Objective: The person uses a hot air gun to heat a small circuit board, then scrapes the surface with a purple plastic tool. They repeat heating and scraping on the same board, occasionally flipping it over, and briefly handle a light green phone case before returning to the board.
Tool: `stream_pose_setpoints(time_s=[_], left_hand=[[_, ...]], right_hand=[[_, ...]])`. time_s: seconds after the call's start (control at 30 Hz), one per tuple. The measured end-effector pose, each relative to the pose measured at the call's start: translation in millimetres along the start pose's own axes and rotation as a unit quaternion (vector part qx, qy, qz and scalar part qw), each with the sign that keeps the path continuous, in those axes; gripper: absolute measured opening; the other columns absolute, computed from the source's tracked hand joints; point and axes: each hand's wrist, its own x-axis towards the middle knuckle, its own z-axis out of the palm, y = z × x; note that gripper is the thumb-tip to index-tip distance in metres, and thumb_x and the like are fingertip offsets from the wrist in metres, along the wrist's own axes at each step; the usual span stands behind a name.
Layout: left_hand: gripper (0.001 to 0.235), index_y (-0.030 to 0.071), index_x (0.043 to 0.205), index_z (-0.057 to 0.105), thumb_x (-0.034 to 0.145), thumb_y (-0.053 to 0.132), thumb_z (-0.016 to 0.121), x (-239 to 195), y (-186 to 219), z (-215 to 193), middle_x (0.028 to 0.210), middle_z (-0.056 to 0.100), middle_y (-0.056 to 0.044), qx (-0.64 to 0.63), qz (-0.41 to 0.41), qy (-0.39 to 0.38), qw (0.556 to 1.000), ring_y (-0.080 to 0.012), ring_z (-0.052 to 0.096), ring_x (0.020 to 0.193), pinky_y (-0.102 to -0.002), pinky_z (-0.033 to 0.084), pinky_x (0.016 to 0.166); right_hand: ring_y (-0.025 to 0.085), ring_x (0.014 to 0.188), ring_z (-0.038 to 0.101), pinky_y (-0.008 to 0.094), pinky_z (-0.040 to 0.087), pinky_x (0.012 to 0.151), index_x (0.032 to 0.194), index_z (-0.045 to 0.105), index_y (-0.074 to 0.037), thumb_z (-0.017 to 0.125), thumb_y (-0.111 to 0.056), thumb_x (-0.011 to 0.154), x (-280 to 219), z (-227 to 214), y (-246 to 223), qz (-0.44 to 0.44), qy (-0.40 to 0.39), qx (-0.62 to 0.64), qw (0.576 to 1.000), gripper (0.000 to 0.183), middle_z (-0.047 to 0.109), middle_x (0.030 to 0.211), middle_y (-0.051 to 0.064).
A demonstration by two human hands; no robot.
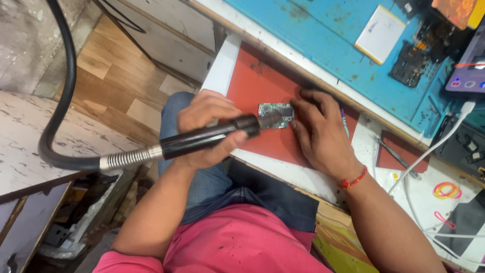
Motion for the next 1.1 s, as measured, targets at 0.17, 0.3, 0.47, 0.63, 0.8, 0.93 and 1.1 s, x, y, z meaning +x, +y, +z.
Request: stream_pose_setpoints(time_s=[0.17,0.3,0.47,0.63,0.8,0.93,1.1], left_hand=[[0.027,0.003,0.096,0.067,0.089,0.028,0.077,-5.6,-2.4,-4.8,0.095,0.072,-0.010,-0.069,0.005,-0.039,0.997,-0.0248,0.071,0.094,-0.033,0.055,0.085],[0.022,0.003,0.095,0.067,0.094,0.023,0.076,-2.3,-3.0,-5.2,0.088,0.072,-0.009,-0.036,-0.030,0.031,0.998,-0.0235,0.068,0.086,-0.035,0.053,0.085],[0.027,0.001,0.096,0.066,0.091,0.025,0.078,-11.4,-3.2,-2.3,0.094,0.070,-0.012,-0.015,0.012,0.013,1.000,-0.0259,0.068,0.090,-0.034,0.054,0.084],[0.025,0.003,0.093,0.068,0.091,0.026,0.078,-12.0,-6.4,-6.1,0.092,0.071,-0.011,-0.045,0.009,-0.025,0.999,-0.0245,0.069,0.088,-0.034,0.054,0.083],[0.026,0.002,0.098,0.068,0.095,0.025,0.077,-14.0,-6.4,-6.1,0.097,0.071,-0.010,-0.065,-0.039,0.021,0.997,-0.0217,0.067,0.089,-0.033,0.054,0.084],[0.026,0.002,0.095,0.068,0.091,0.025,0.078,-17.6,-7.4,-6.6,0.094,0.070,-0.010,-0.081,-0.029,-0.008,0.996,-0.0210,0.066,0.090,-0.032,0.052,0.079],[0.025,0.003,0.097,0.070,0.090,0.024,0.080,-15.4,-11.5,-9.8,0.096,0.071,-0.009,-0.099,-0.010,-0.054,0.994,-0.0218,0.064,0.090,-0.032,0.052,0.080]], right_hand=[[0.041,0.128,0.054,0.046,0.047,0.106,0.131,0.064,-0.001,0.072,-0.008,0.093,-6.6,2.8,0.1,-0.004,-0.001,-0.007,1.000,0.040,0.054,0.139,0.022],[0.041,0.128,0.054,0.045,0.047,0.107,0.128,0.064,0.000,0.072,-0.008,0.093,-0.9,2.7,0.0,0.008,0.002,-0.011,1.000,0.037,0.054,0.138,0.022],[0.039,0.130,0.054,0.044,0.047,0.109,0.131,0.062,0.001,0.070,-0.008,0.097,-7.4,5.4,0.5,0.010,0.003,-0.008,1.000,0.036,0.053,0.140,0.021],[0.040,0.131,0.052,0.046,0.045,0.109,0.134,0.063,0.000,0.072,-0.007,0.094,-5.6,3.7,2.1,-0.008,-0.007,-0.021,1.000,0.042,0.052,0.140,0.022],[0.039,0.131,0.052,0.045,0.046,0.110,0.133,0.064,-0.002,0.072,-0.007,0.094,-5.1,4.8,1.5,-0.011,-0.006,-0.012,1.000,0.040,0.052,0.141,0.021],[0.040,0.130,0.053,0.045,0.046,0.109,0.132,0.064,-0.001,0.072,-0.007,0.094,-8.0,6.2,3.1,-0.004,-0.005,-0.015,1.000,0.039,0.052,0.141,0.022],[0.039,0.130,0.054,0.045,0.046,0.111,0.132,0.064,-0.002,0.071,-0.005,0.095,-5.8,5.8,3.8,-0.027,0.001,-0.026,0.999,0.039,0.053,0.140,0.021]])
